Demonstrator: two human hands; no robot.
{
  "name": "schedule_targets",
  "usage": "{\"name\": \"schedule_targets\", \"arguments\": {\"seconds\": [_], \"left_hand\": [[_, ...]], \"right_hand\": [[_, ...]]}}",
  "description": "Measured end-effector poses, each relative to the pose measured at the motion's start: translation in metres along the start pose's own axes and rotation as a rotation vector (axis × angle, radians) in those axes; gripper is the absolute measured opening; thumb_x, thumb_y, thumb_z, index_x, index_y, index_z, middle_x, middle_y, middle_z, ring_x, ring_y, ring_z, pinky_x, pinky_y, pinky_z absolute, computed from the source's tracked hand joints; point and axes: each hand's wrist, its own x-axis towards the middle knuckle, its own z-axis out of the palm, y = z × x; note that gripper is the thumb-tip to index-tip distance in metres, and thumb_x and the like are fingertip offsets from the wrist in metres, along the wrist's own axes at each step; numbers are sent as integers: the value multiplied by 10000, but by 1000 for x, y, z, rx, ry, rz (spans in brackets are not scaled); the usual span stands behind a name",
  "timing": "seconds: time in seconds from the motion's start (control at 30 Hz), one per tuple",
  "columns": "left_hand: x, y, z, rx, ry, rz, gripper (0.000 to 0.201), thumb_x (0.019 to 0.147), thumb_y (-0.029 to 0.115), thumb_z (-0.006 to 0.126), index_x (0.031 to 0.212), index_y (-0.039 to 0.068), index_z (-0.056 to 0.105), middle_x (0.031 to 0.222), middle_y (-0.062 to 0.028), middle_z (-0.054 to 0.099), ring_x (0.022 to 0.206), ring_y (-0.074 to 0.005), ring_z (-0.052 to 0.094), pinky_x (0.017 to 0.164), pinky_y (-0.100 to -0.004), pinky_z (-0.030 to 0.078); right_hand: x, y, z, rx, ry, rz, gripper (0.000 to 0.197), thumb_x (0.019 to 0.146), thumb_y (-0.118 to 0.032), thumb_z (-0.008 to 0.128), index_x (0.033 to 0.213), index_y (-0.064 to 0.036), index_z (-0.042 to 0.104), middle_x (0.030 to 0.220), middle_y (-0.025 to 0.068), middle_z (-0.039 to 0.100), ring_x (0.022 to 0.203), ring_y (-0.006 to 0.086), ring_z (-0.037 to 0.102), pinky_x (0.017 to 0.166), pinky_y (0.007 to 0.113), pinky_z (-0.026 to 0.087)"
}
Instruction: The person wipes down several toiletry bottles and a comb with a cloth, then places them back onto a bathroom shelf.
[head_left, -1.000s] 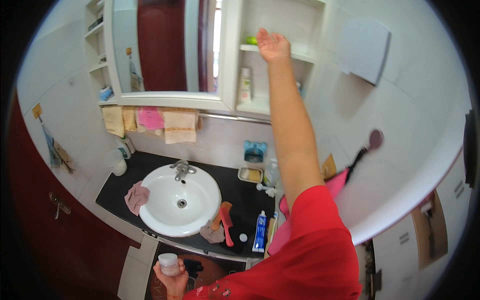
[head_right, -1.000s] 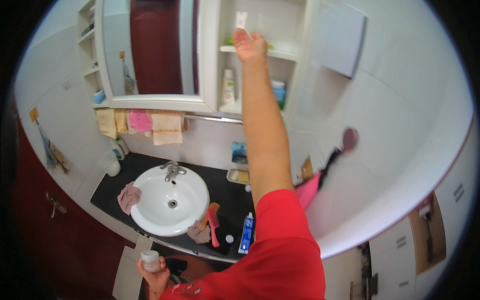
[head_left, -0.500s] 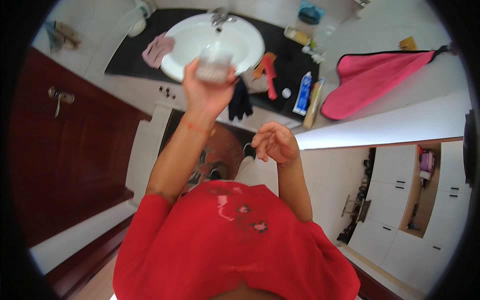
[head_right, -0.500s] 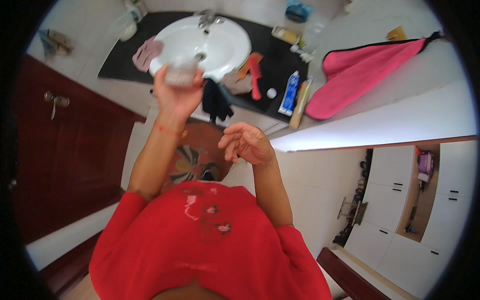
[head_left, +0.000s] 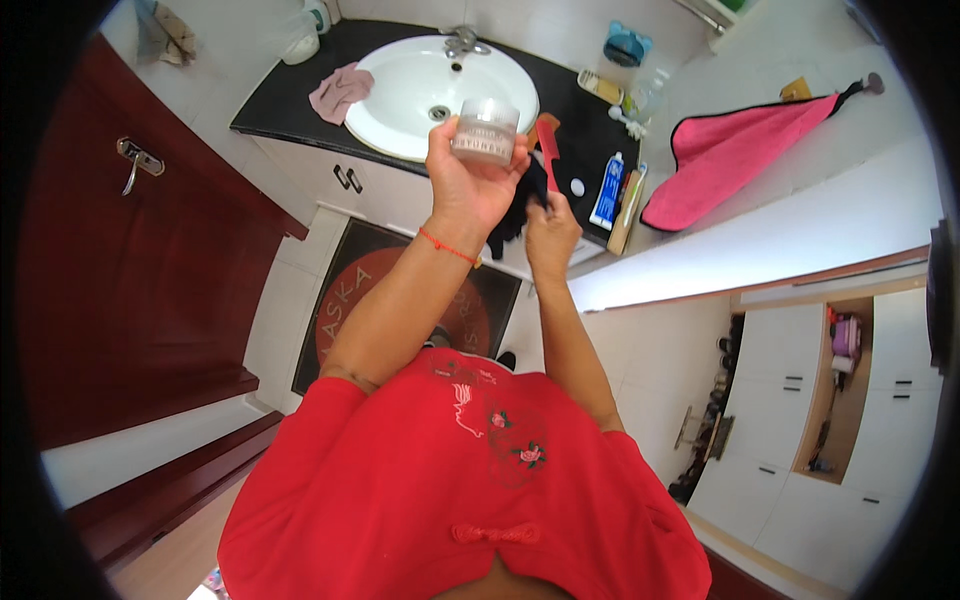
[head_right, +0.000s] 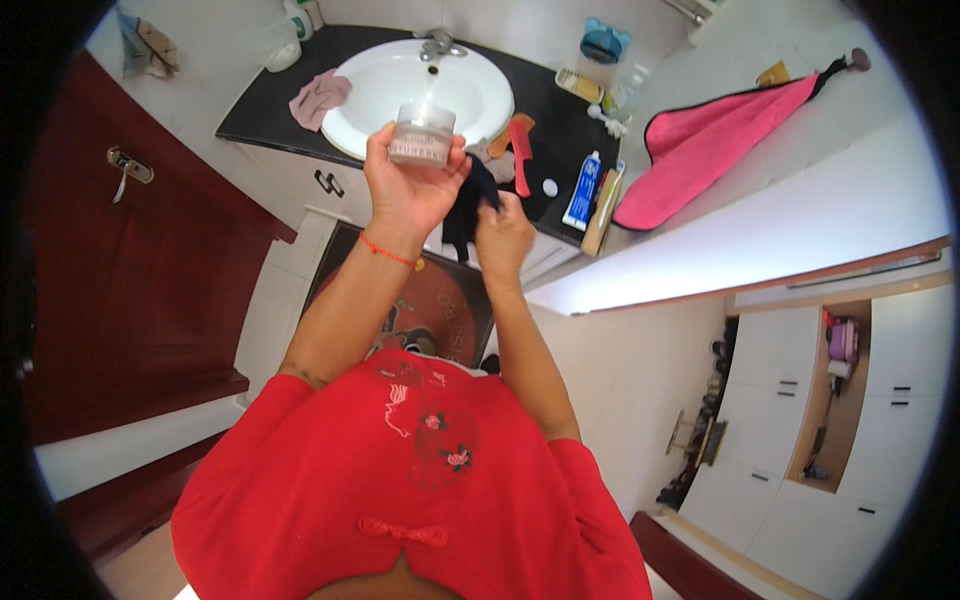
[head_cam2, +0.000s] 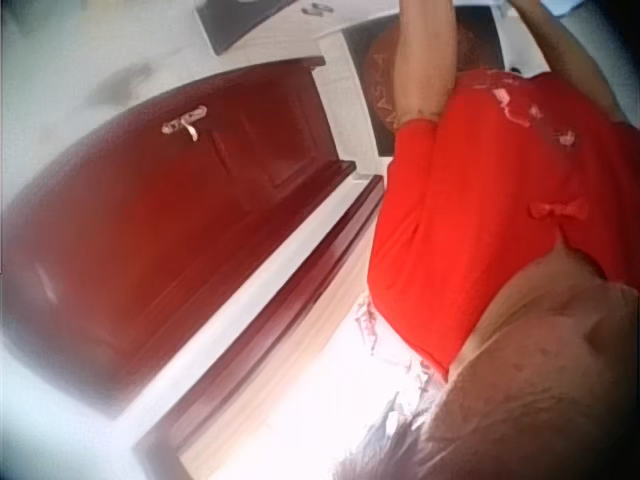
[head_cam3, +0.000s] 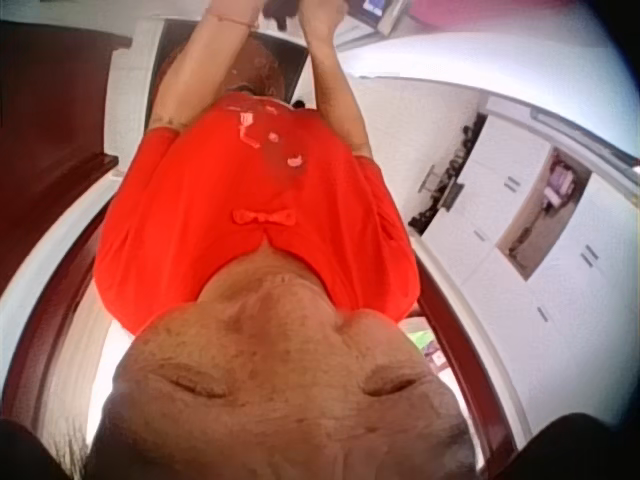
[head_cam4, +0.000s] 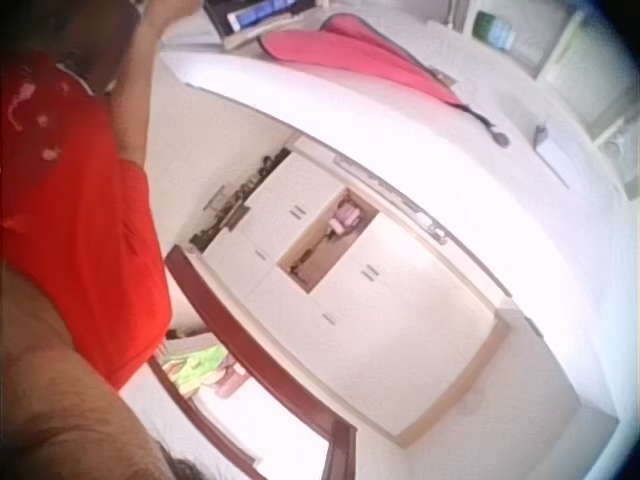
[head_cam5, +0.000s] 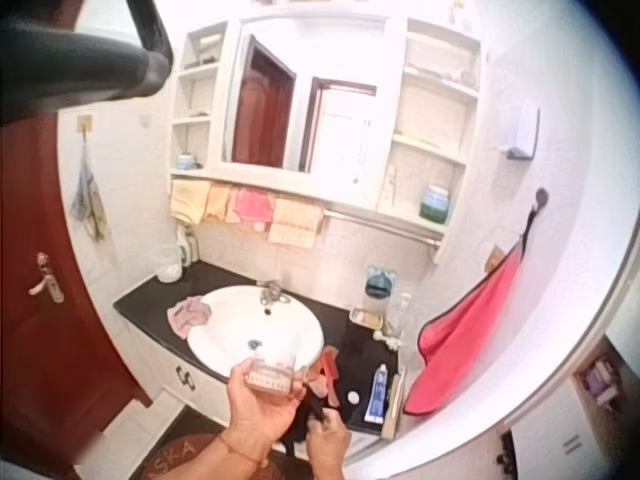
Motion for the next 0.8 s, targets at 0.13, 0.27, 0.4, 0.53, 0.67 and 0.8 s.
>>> {"name": "schedule_targets", "arguments": {"seconds": [0.13, 0.27, 0.4, 0.53, 0.67, 0.8], "left_hand": [[-9, 1, -6, -2, -67, 31, 487, 792, 433, 448, 995, 10, 579, 830, -168, 617, 675, -257, 574, 734, -375, 440], [-37, -23, 8, -89, -167, -32, 476, 828, 417, 428, 1034, 3, 541, 917, -174, 588, 766, -267, 567, 698, -367, 456], [-84, -45, 19, 24, -314, -109, 509, 822, 416, 441, 1092, -9, 517, 963, -185, 589, 825, -316, 583, 694, -405, 481], [-87, -52, -1, 156, -385, -239, 489, 809, 411, 466, 1068, 3, 541, 962, -189, 600, 838, -325, 590, 730, -424, 489], [-78, -40, -35, 94, -345, -349, 460, 824, 391, 498, 1082, 12, 545, 979, -184, 610, 867, -326, 616, 779, -488, 506], [-67, -9, -40, 282, -419, -211, 443, 844, 303, 568, 1175, 23, 476, 1047, -167, 590, 880, -260, 633, 765, -414, 547]], "right_hand": [[27, 8, -29, -131, 17, -217, 176, 756, -62, 561, 914, -50, 639, 703, 153, 643, 657, 248, 655, 602, 334, 485], [53, -15, -59, 194, 71, -154, 218, 818, -32, 509, 1015, -34, 601, 795, 89, 634, 674, 157, 619, 603, 265, 504], [13, -29, -61, 1395, 116, 136, 278, 934, -251, 471, 1105, -38, 521, 1004, 123, 611, 846, 216, 616, 736, 269, 503], [-28, -27, -38, 1526, -182, 385, 262, 887, -235, 531, 1051, -31, 537, 955, 110, 612, 832, 214, 610, 745, 290, 494], [-29, -25, -42, 1255, -275, 224, 253, 841, -219, 592, 997, -24, 553, 905, 96, 613, 818, 211, 603, 755, 310, 486], [13, -15, -52, -178, -98, -485, 187, 690, -129, 644, 853, -53, 597, 762, 108, 597, 779, 271, 605, 683, 348, 479]]}}
